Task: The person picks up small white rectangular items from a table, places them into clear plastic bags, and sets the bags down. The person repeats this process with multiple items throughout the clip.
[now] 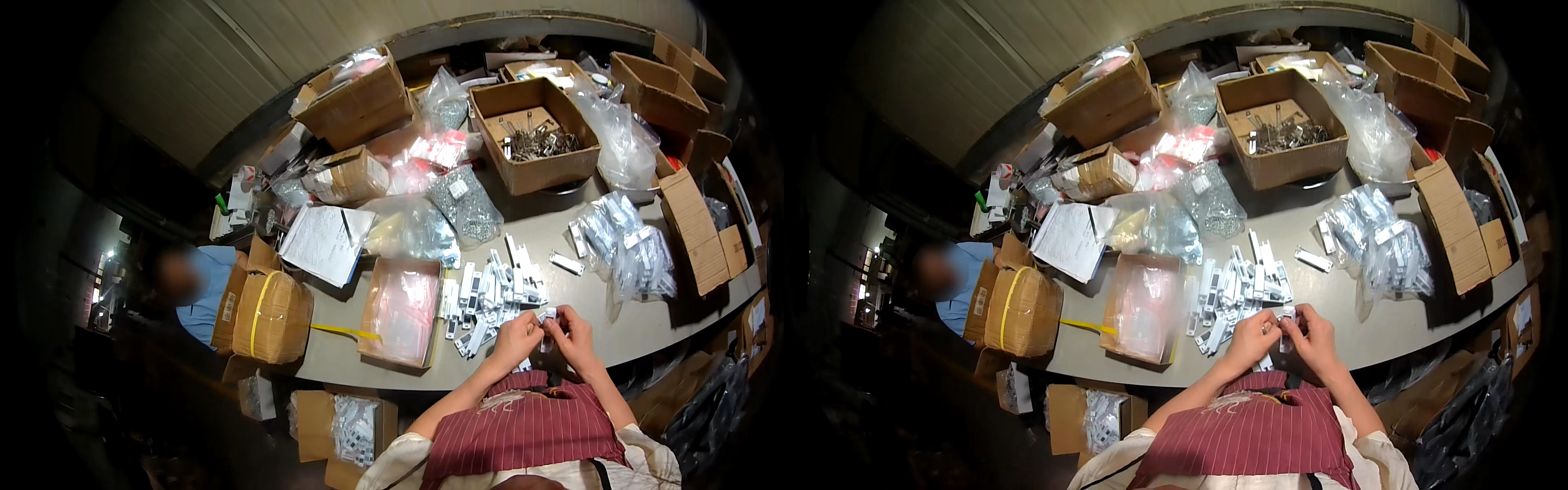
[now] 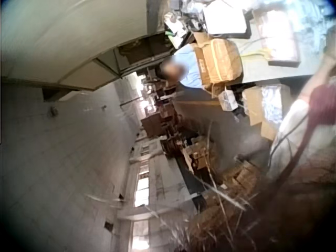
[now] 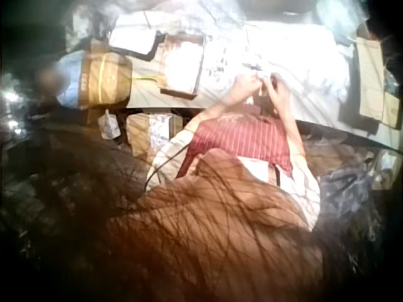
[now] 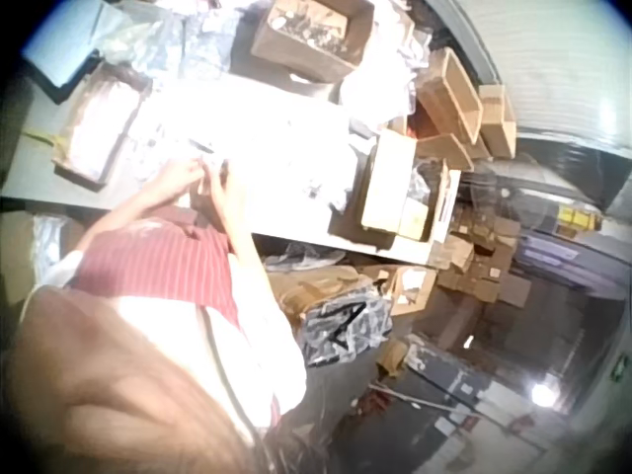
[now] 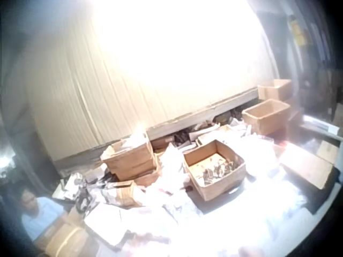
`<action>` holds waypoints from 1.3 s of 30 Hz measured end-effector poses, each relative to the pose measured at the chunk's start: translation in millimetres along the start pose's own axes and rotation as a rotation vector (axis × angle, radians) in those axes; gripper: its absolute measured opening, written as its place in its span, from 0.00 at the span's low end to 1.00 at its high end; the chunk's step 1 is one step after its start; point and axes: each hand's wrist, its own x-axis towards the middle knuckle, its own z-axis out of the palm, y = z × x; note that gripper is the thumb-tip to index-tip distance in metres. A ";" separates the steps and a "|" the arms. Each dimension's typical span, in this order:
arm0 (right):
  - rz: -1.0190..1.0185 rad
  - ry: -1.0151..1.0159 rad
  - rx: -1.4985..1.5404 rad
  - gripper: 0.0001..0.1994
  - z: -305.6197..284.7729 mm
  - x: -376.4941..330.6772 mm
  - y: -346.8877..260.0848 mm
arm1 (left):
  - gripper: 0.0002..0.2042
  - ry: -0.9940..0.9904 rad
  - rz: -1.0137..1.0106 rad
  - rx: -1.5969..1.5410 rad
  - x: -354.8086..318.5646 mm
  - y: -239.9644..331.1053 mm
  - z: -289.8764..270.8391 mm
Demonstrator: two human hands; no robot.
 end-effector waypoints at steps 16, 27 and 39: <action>0.187 -0.096 0.245 0.11 -0.8 3.9 21.6 | 0.08 -0.272 -0.172 -0.556 -5.1 -22.7 -0.7; 0.279 -0.188 0.369 0.13 15.1 26.3 55.2 | 0.11 -0.676 -0.465 -1.800 -16.9 -18.1 -32.7; 0.242 -0.392 0.574 0.17 28.0 82.6 0.8 | 0.20 -0.760 -0.410 -1.953 -18.5 -25.6 -36.6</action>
